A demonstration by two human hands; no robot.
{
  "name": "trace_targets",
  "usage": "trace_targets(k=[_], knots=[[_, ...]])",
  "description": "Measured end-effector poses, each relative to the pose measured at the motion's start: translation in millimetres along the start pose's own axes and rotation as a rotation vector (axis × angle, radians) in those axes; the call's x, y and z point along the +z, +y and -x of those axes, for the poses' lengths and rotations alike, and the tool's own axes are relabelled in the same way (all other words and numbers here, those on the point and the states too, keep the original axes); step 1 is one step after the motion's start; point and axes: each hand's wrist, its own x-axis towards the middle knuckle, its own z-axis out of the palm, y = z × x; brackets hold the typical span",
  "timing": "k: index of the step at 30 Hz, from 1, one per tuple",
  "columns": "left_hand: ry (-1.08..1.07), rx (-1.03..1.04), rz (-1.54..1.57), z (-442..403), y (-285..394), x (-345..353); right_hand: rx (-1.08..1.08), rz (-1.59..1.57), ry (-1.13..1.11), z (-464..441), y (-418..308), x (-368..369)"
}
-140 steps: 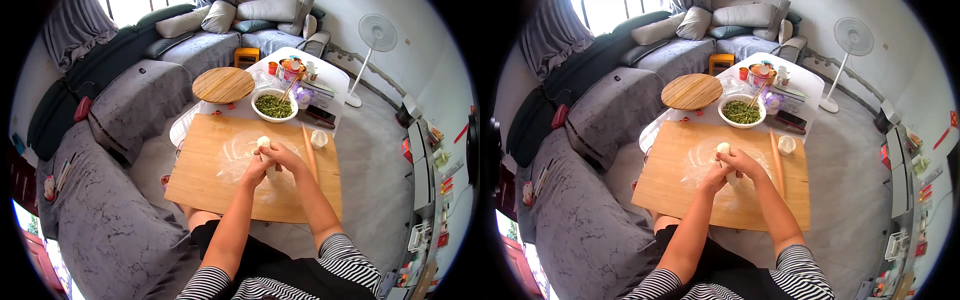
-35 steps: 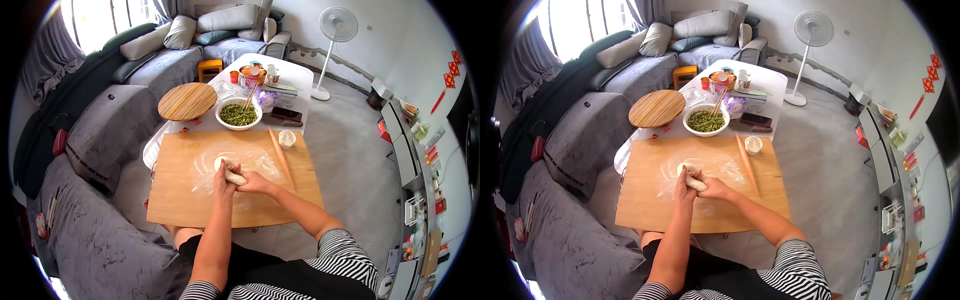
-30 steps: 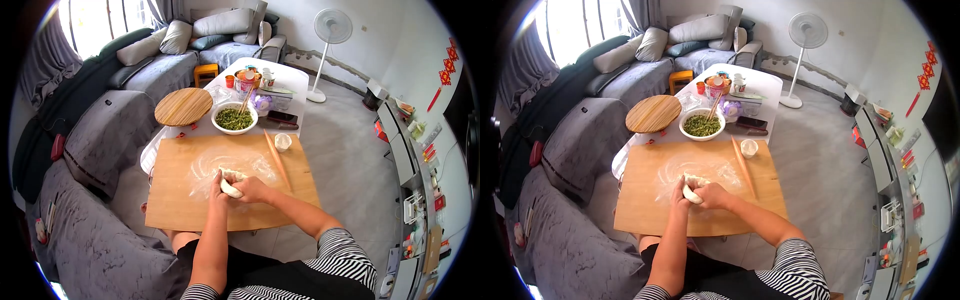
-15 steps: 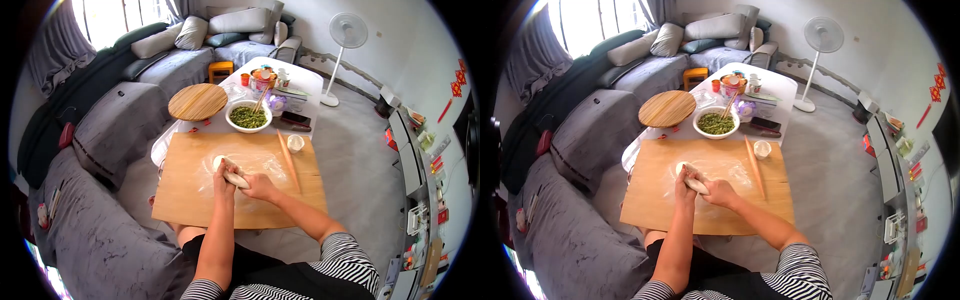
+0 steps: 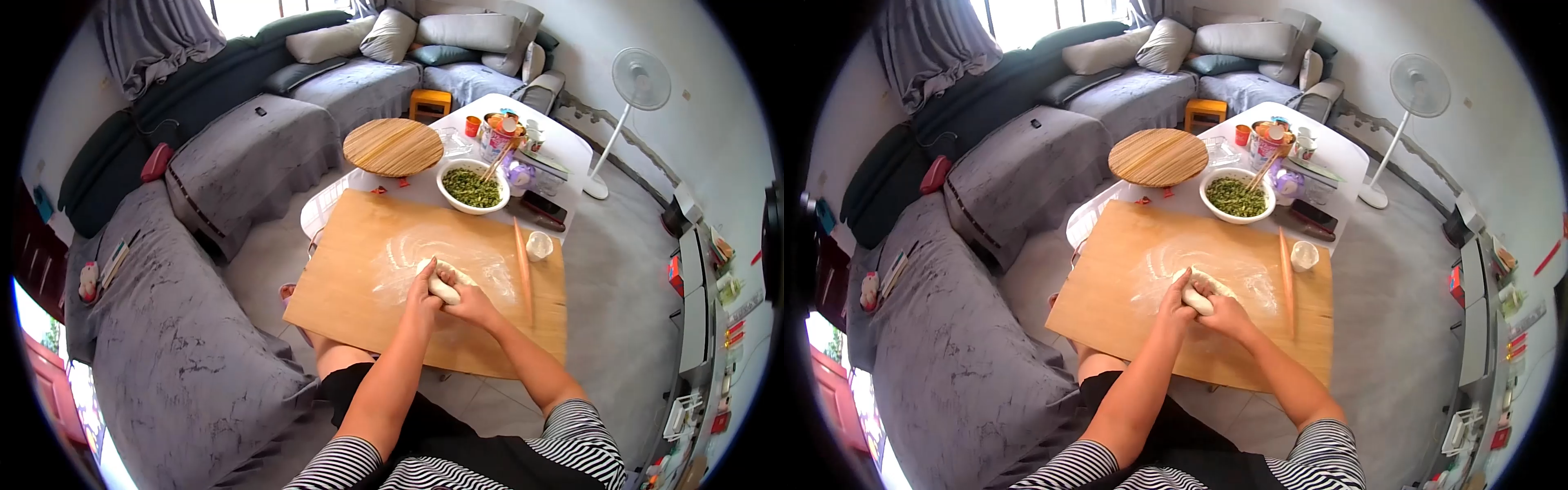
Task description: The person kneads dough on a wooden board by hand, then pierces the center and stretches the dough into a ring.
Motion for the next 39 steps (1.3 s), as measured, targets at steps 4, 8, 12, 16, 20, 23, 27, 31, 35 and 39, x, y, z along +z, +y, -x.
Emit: trace_targets(k=[4,8,12,16,20,23,27,31,35,39], knots=[[0.154,-0.189,-0.013,20.4,5.6,16.2,-0.084,0.678,-0.045,10.2,-3.3,-16.1],[-0.056,-0.281,-0.048,-16.6,3.5,-12.2,-0.058,0.841,-0.173,17.9,10.3,-29.0],[-0.283,-0.061,-0.117,11.5,-13.7,5.9,0.010,0.761,-0.162,18.9,5.6,-39.2],[-0.223,0.169,-0.294,25.6,-24.7,20.0,-0.034,0.187,-0.094,7.4,-11.0,-32.0],[-0.256,0.240,-0.487,23.4,-26.7,15.2,0.049,0.156,-0.183,-5.6,22.1,-12.6],[0.107,-0.050,-0.212,7.5,-8.3,5.1,0.114,0.449,-0.194,11.5,-11.4,-8.0],[0.039,0.076,0.015,0.0,-5.2,-5.9,0.194,0.680,-0.205,15.6,5.2,-10.6],[-0.118,0.097,0.048,2.2,-18.6,-5.2,0.067,0.349,-0.094,6.0,-5.7,-19.4],[0.044,0.102,-0.203,2.1,-21.7,-2.3,-0.018,0.202,-0.061,-5.8,23.5,-2.0],[0.047,-0.214,-0.121,-2.8,-5.3,-13.8,0.075,0.594,-0.219,1.2,-15.5,-6.8]])
